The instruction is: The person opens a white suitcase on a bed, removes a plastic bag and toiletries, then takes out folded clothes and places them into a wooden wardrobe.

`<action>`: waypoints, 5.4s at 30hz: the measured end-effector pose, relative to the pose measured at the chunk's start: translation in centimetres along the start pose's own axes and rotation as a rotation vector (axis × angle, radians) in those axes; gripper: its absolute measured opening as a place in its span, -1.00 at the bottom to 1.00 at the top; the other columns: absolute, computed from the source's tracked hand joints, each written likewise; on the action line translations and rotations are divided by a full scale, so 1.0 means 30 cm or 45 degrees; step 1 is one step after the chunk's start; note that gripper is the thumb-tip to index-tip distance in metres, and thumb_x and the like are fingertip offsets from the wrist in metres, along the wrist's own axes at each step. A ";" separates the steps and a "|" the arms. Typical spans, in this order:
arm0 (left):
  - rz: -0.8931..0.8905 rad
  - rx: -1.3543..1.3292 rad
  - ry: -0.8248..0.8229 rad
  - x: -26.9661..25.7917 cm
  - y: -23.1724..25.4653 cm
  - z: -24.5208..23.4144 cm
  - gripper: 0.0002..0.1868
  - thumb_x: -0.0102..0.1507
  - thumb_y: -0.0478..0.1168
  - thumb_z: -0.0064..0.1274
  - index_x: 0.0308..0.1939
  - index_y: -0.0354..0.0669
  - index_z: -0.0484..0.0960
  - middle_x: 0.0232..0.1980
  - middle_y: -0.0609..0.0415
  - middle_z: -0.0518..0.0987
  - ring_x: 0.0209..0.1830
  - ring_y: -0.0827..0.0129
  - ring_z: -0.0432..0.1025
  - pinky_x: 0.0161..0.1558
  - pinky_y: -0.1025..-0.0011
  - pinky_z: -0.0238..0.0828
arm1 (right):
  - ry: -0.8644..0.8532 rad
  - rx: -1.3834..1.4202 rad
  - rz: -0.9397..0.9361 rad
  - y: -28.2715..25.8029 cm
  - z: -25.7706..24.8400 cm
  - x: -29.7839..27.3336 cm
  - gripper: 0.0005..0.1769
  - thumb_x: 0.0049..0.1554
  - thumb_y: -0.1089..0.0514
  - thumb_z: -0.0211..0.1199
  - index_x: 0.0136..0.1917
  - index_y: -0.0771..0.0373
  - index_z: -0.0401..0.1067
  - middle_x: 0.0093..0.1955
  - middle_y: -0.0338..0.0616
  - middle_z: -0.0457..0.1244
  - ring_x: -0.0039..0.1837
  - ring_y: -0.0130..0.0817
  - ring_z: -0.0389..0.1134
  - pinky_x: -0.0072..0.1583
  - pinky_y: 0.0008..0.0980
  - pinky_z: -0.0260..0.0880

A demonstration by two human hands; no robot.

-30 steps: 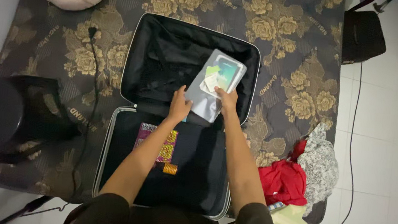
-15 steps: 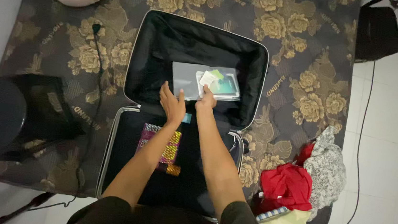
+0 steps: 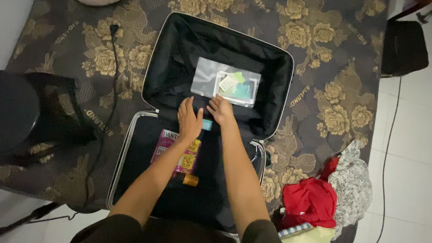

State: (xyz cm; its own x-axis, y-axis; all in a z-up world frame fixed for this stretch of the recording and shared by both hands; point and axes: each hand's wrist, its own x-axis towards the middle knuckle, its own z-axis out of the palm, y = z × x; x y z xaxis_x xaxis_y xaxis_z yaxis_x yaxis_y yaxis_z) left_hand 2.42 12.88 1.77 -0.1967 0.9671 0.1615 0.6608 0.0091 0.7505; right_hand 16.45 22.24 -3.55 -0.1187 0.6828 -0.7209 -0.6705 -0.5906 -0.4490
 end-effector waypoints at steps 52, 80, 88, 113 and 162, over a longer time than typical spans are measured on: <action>0.049 0.353 -0.079 -0.891 -0.455 -0.659 -0.64 0.39 -0.22 -0.01 0.23 -0.30 0.46 0.25 -0.21 0.41 0.24 -0.12 0.28 0.25 -0.03 0.16 | 0.099 -2.236 -1.374 1.060 -0.088 -1.014 -0.73 0.13 0.17 0.28 0.13 0.17 0.45 0.02 -0.05 0.28 0.13 -0.01 0.29 0.10 0.00 0.27; -0.544 0.280 -0.024 -0.797 -0.523 -0.557 -0.70 0.23 -0.07 0.24 -0.15 -0.18 0.56 0.01 -0.19 0.45 0.11 -0.18 0.37 0.07 -0.19 0.33 | -0.068 -2.089 -1.028 1.051 -0.245 -1.032 -0.75 0.10 0.16 0.31 0.07 0.17 0.48 -0.02 -0.03 0.34 0.14 -0.01 0.35 0.15 0.02 0.31; -0.337 0.148 0.068 -0.852 -0.532 -0.552 -0.85 0.34 -0.27 0.07 -0.07 -0.25 0.49 -0.06 -0.19 0.50 0.02 -0.15 0.42 0.10 -0.03 0.36 | -0.088 -1.972 -1.133 1.038 -0.280 -1.060 -0.76 0.11 0.17 0.29 0.07 0.19 0.47 -0.04 -0.06 0.35 0.11 -0.04 0.37 0.13 -0.05 0.36; 0.214 0.249 -0.345 -0.863 -0.294 -0.449 -0.90 0.29 -0.26 0.01 -0.16 -0.19 0.54 -0.06 -0.17 0.47 0.01 -0.12 0.38 0.01 -0.04 0.36 | 0.207 -1.654 -1.109 0.957 -0.106 -1.084 -0.78 0.20 0.12 0.19 0.10 0.21 0.41 -0.05 0.14 0.38 0.04 0.14 0.42 0.04 0.00 0.39; 0.536 0.225 -0.731 -0.836 -0.403 -0.482 -0.40 0.33 -0.08 0.03 0.36 -0.38 0.36 0.36 -0.23 0.39 0.38 -0.07 0.23 0.39 -0.11 -0.08 | 0.679 -1.268 -1.154 1.072 -0.242 -0.990 -0.61 0.16 0.22 0.26 0.23 0.32 0.29 0.10 0.14 0.28 0.17 0.01 0.34 0.23 -0.10 0.33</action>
State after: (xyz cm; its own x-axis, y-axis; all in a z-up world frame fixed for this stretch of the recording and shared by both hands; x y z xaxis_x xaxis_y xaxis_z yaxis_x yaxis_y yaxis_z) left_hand -11.11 -15.16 -2.10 0.4784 0.8780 0.0157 0.7131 -0.3988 0.5766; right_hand 3.74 -20.15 -0.42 0.4926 0.8703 -0.0021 0.4386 -0.2503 -0.8631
